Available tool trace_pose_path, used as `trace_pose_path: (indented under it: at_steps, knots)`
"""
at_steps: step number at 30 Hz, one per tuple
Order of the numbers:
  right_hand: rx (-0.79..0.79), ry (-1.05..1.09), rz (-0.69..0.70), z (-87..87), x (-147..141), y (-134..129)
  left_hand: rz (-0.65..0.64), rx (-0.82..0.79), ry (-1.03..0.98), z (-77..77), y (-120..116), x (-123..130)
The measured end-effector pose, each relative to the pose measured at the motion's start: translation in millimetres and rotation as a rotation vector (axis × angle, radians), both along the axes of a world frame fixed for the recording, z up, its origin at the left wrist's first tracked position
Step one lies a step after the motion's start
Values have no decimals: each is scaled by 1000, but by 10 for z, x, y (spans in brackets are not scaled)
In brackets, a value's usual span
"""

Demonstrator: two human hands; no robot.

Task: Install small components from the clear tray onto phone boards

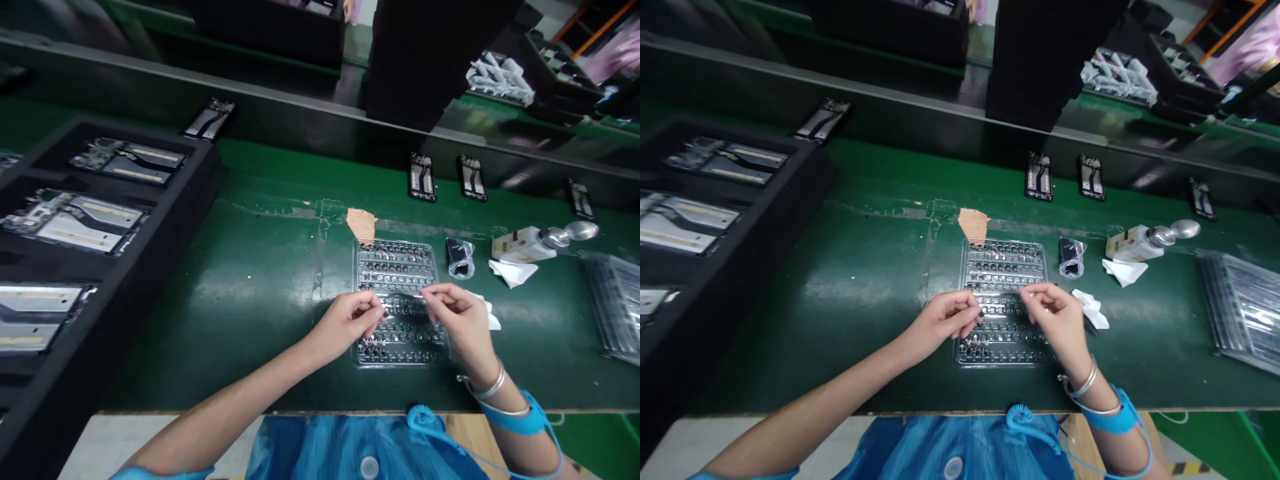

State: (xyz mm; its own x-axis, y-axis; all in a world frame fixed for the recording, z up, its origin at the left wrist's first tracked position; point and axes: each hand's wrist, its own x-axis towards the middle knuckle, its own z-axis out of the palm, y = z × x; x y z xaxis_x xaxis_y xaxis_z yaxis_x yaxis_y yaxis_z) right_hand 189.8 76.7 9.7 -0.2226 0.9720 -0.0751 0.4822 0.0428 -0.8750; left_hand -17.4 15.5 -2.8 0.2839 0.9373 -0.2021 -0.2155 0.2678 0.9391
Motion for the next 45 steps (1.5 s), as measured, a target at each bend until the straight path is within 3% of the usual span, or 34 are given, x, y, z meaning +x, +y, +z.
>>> trace_pose_path:
  at_steps: [3, 7, 14, 20, 26, 33, 38, 43, 45]
  knots:
    - [-157, 124, 147, 18, -225, -140, 7, -8, -26, -19, 1, -2]
    - [-192, 170, 200, -18, -324, -216, 15, 1, -57, -26, -2, -2]
    - [-95, 118, 143, -44, -341, -286, 22, -7, -63, -8, -3, -11]
    - [122, -5, 130, -38, -337, -331, 9, -25, -73, 9, 1, -16]
    - [-36, 164, 125, -74, -323, -309, 12, -11, -69, 25, 0, -19]
    - [-9, 205, 179, -67, -339, -282, 26, 2, -11, 50, -4, -18]
    - [-205, 263, 163, -55, -364, -235, 22, 57, 79, 45, -23, -6]
    - [-365, 270, 260, 62, -392, -176, 23, 66, 99, 37, -24, -19]
    - [-335, 208, 338, 152, -376, -26, 23, 38, 31, 41, -15, -28]
